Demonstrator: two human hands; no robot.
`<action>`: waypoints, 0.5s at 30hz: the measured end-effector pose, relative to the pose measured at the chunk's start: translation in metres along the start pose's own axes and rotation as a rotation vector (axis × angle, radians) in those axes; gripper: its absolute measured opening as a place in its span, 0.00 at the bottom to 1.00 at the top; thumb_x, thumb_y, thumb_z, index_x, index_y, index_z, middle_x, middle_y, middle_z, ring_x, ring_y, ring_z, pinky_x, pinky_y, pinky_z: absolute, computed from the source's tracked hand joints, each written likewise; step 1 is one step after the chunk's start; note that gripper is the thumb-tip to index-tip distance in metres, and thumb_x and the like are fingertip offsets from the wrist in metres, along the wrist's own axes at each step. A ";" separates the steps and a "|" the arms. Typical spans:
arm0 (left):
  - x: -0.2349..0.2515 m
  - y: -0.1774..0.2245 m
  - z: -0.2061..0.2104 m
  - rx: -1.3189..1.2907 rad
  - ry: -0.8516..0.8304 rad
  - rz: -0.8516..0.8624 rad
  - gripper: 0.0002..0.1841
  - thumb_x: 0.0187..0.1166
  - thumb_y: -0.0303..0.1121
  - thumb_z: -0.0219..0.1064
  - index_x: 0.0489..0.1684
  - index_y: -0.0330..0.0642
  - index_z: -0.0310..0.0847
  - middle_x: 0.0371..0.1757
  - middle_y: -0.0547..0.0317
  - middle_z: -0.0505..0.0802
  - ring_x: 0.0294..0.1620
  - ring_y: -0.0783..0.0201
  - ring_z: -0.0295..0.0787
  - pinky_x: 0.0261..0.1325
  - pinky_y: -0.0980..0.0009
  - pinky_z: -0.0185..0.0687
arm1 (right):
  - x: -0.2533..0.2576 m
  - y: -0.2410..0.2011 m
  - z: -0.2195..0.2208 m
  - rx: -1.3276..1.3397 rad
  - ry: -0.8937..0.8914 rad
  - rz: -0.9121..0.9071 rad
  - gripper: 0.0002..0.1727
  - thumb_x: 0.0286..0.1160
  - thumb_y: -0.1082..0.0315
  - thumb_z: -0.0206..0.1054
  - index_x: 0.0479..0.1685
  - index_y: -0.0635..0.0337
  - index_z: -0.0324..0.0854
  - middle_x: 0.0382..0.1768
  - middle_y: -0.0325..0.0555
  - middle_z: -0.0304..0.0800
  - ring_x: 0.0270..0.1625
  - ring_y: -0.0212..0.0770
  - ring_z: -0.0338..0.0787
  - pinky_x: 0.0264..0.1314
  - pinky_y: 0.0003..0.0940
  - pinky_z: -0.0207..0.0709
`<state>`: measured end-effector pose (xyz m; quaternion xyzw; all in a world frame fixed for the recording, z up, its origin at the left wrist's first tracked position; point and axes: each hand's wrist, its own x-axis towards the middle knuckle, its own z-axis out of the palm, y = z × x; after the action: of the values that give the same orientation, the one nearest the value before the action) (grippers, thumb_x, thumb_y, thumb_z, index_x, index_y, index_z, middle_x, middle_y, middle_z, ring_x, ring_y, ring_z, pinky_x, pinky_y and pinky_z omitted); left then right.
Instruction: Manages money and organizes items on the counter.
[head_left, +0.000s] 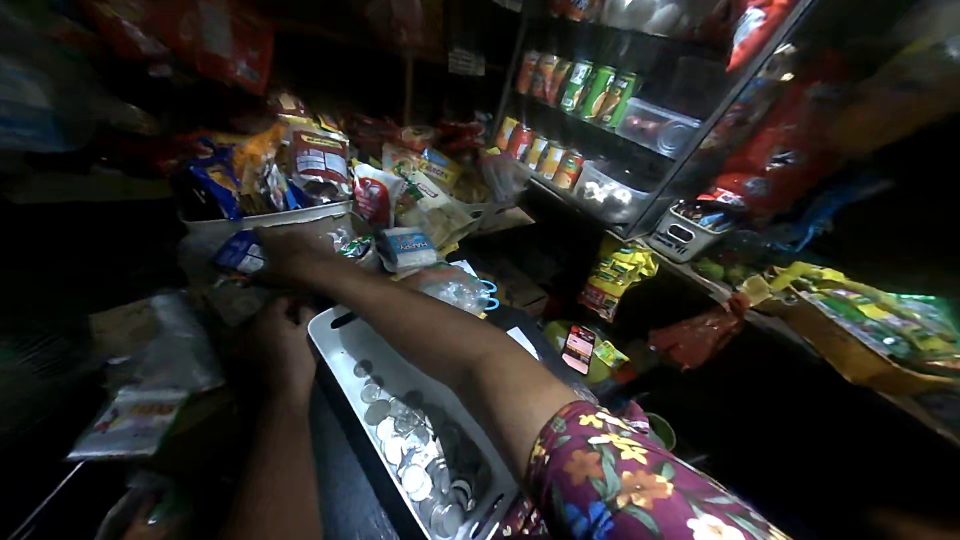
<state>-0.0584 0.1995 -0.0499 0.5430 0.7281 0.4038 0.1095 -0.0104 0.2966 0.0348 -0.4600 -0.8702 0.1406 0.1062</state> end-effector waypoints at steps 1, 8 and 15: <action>0.001 -0.001 0.001 -0.002 0.003 0.007 0.16 0.90 0.35 0.58 0.62 0.31 0.83 0.57 0.28 0.90 0.62 0.31 0.86 0.67 0.31 0.72 | 0.000 0.001 -0.001 0.010 0.003 -0.004 0.39 0.76 0.52 0.73 0.86 0.55 0.67 0.66 0.60 0.87 0.69 0.61 0.85 0.68 0.66 0.76; 0.000 0.000 0.000 -0.051 -0.011 0.006 0.17 0.90 0.34 0.58 0.65 0.29 0.81 0.63 0.27 0.87 0.68 0.32 0.83 0.72 0.34 0.70 | 0.035 0.047 0.064 0.065 0.290 -0.126 0.42 0.62 0.51 0.82 0.81 0.45 0.72 0.57 0.55 0.90 0.61 0.60 0.88 0.59 0.63 0.82; 0.003 -0.005 -0.001 -0.040 -0.033 0.025 0.17 0.91 0.32 0.56 0.66 0.28 0.80 0.64 0.27 0.87 0.70 0.32 0.82 0.74 0.35 0.69 | 0.049 0.051 0.073 -0.008 0.438 -0.218 0.48 0.54 0.57 0.88 0.84 0.43 0.71 0.68 0.54 0.84 0.72 0.59 0.81 0.70 0.63 0.77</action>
<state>-0.0637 0.2013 -0.0520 0.5563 0.7112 0.4106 0.1274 -0.0214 0.3543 -0.0484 -0.3833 -0.8715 0.0216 0.3051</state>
